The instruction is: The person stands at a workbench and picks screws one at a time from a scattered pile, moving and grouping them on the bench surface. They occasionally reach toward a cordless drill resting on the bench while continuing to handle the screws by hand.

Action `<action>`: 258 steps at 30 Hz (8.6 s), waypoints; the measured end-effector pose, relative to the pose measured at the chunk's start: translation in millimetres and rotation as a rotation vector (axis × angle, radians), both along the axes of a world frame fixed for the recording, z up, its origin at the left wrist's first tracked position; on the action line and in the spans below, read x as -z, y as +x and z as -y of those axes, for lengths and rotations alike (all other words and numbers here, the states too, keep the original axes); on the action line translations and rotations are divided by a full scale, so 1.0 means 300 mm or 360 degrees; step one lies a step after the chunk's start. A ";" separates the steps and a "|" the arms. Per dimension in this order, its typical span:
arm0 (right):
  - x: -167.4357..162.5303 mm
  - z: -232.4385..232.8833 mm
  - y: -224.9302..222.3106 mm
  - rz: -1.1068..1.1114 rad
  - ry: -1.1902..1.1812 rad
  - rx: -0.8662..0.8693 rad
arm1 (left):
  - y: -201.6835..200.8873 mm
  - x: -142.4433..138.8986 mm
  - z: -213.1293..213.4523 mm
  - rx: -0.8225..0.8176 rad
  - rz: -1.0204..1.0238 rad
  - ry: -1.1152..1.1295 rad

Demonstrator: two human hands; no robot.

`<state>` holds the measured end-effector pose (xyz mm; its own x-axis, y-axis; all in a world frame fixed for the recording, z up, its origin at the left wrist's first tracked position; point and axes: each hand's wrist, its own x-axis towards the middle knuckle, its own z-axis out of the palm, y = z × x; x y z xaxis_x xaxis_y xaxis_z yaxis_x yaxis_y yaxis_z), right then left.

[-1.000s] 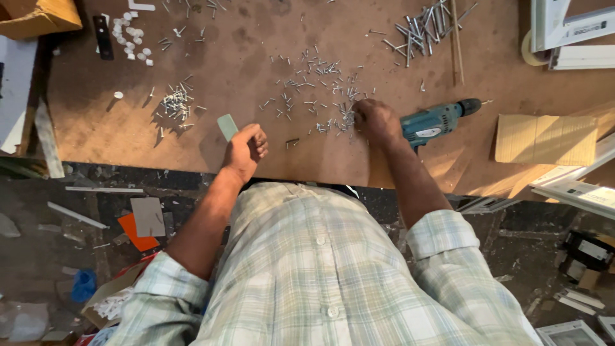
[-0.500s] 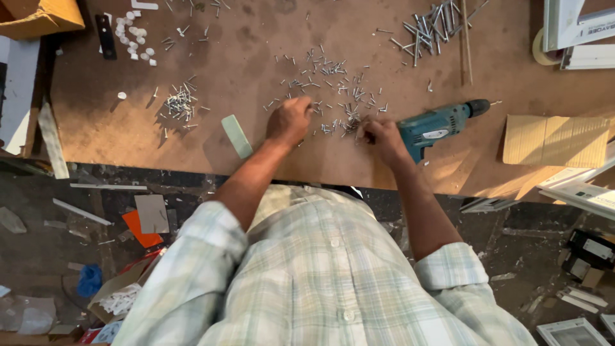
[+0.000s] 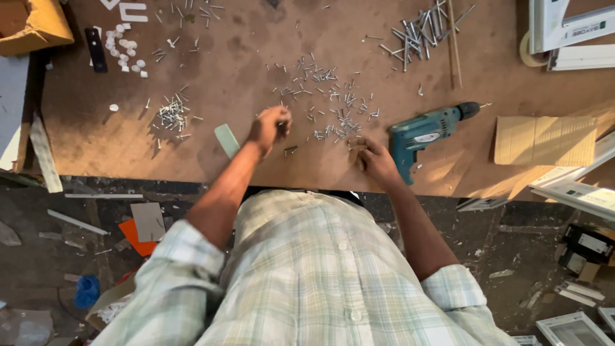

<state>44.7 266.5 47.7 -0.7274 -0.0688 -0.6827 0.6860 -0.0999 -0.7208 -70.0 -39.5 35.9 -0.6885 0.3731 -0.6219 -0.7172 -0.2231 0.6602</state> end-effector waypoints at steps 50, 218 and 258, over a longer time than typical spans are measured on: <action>-0.058 0.020 -0.538 -0.0468 0.0891 -0.0452 | -0.301 0.000 -0.223 0.0618 -0.1315 -0.1489; -0.094 0.110 -0.736 -0.0839 0.1052 -0.0431 | 0.052 0.003 0.240 -0.0239 0.0116 -0.0220; -0.039 -0.087 -0.054 -0.0207 0.0573 -0.0030 | 0.098 -0.019 0.098 0.0216 -0.1059 -0.1469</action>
<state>28.5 292.8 59.3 -0.8103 0.1445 -0.5679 0.5860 0.1876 -0.7883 -40.5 -68.9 41.5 -0.9726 0.0599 -0.2247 -0.1456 0.5964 0.7894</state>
